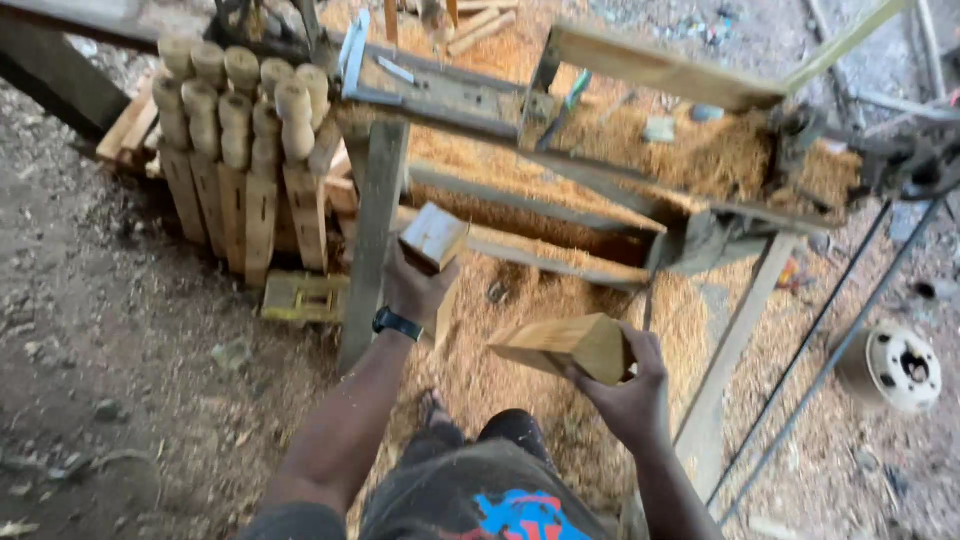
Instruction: The person uses a try square and a pencil to mark lines on a small rectangular block of wood. They align the square on the wood and draw lines along the edge, then flip the block to mark another side.
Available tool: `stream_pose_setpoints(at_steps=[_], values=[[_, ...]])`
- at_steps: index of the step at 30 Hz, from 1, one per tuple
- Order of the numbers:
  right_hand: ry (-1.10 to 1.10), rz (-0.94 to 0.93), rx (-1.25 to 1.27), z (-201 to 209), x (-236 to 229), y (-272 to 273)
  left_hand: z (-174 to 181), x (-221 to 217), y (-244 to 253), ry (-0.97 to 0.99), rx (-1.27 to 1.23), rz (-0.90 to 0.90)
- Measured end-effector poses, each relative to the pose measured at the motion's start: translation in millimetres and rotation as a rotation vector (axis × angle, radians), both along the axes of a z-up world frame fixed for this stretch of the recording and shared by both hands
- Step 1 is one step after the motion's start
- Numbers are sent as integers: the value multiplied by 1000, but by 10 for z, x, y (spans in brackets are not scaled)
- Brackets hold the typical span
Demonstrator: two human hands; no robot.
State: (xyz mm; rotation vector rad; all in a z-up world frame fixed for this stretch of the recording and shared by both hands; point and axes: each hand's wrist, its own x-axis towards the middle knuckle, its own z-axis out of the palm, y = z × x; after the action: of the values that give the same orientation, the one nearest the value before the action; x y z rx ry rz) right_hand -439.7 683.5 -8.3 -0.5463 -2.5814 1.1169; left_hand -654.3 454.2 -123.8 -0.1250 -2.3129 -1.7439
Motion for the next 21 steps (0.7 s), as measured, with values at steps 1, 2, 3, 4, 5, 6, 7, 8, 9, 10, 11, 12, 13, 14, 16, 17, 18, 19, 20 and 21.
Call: stream_pose_setpoints(at_steps=[1,2,3,4,5,6,7,8,9,10,11,12,13,14,16,17,18,19,20,21], values=[[12,8,6,63,-322,4,-169,-242,109,12,6,8],[-1,6,-72,127,-638,7,-336,-486,221,-14,-37,66],[-31,10,-156,165,-897,-13,-548,-638,291,-56,-86,129],[-36,24,-156,12,-1152,-4,-652,-777,321,-60,-87,144],[-73,59,-174,-152,-1438,8,-750,-965,355,-250,-148,185],[-110,94,-192,-327,-1724,23,-860,-1153,395,-441,-205,227],[-130,112,-195,-604,-1985,69,-919,-1335,455,-461,-206,245],[-171,185,-161,-886,-2232,109,-981,-1513,512,-589,-248,247],[-195,257,-137,-1166,-2525,83,-1003,-1768,501,-703,-296,249],[-200,273,-149,-1331,-2692,85,-973,-1826,494,-709,-304,267],[-200,269,-201,-1487,-2924,109,-926,-1954,516,-683,-235,177],[-202,266,-252,-1636,-3144,119,-875,-2068,531,-654,-168,87],[-217,288,-256,-1621,-3342,132,-941,-2126,476,-668,-165,110],[-135,341,-238,-1605,-3527,132,-1003,-2167,413,-670,-97,33],[-66,404,-236,-1676,-3668,100,-980,-1931,216,-684,-35,-28],[-34,381,-114,-1698,-3781,59,-821,-1831,78,-716,-127,-75],[-1,355,7,-1711,-3889,5,-659,-1719,-66,-748,-219,-120],[-13,367,4,-1643,-3831,-13,-641,-1530,-291,-762,-215,-109],[1,326,6,-1583,-3772,-45,-629,-1332,-528,-759,-313,-111],[30,291,14,-1517,-3798,-84,-622,-1197,-765,-742,-406,-106]])
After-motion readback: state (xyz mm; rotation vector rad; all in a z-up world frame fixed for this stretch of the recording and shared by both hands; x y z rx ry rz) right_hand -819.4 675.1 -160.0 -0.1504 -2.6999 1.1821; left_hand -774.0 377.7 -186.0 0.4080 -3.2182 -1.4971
